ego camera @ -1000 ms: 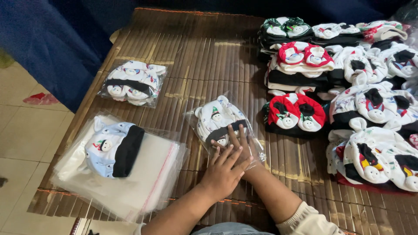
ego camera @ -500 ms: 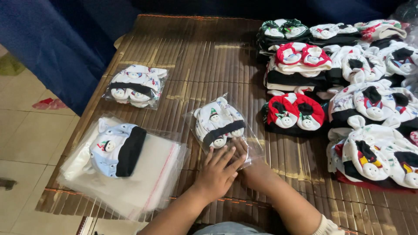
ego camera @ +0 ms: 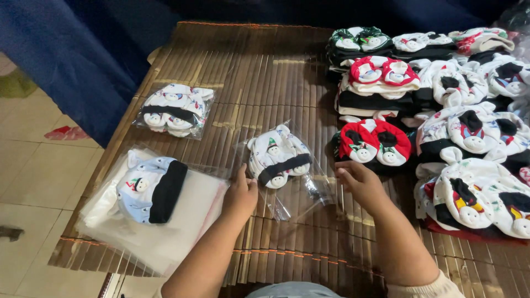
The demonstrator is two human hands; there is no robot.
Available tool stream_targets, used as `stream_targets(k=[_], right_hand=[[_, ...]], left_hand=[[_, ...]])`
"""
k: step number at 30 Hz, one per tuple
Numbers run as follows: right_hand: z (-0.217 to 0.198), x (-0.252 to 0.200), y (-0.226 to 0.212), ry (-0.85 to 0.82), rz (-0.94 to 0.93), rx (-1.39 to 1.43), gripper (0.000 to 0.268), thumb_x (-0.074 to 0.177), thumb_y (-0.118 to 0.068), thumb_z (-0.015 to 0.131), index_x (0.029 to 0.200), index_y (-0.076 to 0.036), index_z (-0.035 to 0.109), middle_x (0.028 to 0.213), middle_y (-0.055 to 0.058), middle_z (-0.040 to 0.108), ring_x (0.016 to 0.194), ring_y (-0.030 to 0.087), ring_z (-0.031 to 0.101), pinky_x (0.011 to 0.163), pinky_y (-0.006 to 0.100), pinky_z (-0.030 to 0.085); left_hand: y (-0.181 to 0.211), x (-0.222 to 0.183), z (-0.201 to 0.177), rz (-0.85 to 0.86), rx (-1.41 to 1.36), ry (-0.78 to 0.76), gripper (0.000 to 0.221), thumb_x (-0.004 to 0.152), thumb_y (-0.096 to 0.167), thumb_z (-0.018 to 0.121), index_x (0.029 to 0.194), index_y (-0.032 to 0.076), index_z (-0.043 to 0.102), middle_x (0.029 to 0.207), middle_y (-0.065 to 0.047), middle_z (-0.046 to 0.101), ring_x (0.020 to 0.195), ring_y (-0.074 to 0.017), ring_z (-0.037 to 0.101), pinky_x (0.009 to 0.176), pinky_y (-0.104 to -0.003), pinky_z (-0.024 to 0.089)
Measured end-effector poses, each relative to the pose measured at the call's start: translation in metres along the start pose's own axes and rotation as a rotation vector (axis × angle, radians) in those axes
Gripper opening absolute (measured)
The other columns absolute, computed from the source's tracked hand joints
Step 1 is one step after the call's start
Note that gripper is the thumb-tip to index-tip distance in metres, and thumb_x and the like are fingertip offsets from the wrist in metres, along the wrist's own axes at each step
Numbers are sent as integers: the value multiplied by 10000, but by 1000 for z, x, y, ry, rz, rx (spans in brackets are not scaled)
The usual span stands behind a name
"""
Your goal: The person places baby garment sets, including a hat and matching booties, into clear plastic bags.
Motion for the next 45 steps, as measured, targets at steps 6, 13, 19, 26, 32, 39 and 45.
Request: stream_targets(k=[6,13,19,26,32,39,45], right_hand=[[41,44,53,34,-36,-211,309,981,-333,711,1210,-132,763,929,109,785,828,265,759,712,418,606],[63,65,86,54,67,-125,309,866,-429,786,1037,-173,808,780,43,777,718,236,740,644,374,564],[58,69,106,92,93,2,194,852,-233,791,969,-79,796,704,100,726,605,219,679,523,350,516],[10,8,40,-153,91,-282,245,858,-207,721,961,12,760,743,197,770,719,340,748,640,421,588],[24,5,-22,-6,-241,-607,363,956,-411,649,1165,-123,718,1021,141,755,1004,348,734,839,465,592],[105,41,-50,329,-920,-693,437,990,-316,637,1331,-43,632,1376,214,624,1323,420,561,1019,570,508],[110,57,-18,161,-739,-902,633,1024,-527,461,1581,-230,421,1629,135,394,1507,357,351,1137,529,409]], left_hand=[[2,24,3,-189,-59,-195,702,965,291,534,1598,209,241,1321,-122,657,1285,-311,611,1110,-476,479],[-5,31,8,-212,-121,-175,696,924,199,506,1576,230,265,1040,22,764,754,-166,770,946,-390,593],[22,18,-12,-236,-162,-183,668,945,112,457,1581,197,271,1133,-29,739,742,-197,780,873,-355,621],[34,23,-21,-206,21,-267,592,976,187,464,1554,259,360,1230,-53,684,1055,-240,701,986,-391,568],[54,33,-2,94,307,49,534,922,246,578,1445,170,500,1336,-118,570,1229,-370,597,1007,-506,518],[68,60,36,734,361,316,596,893,190,575,1463,20,534,1495,-206,524,1405,-377,483,1118,-547,410],[48,69,55,683,427,210,769,834,295,596,1553,87,419,1608,-170,397,1496,-325,362,1186,-581,284]])
Point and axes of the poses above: each hand's wrist, its own x-axis towards the middle knuckle, its own z-axis out of the palm, y = z × x, the point moved 1 cm from there along x, towards the middle knuckle
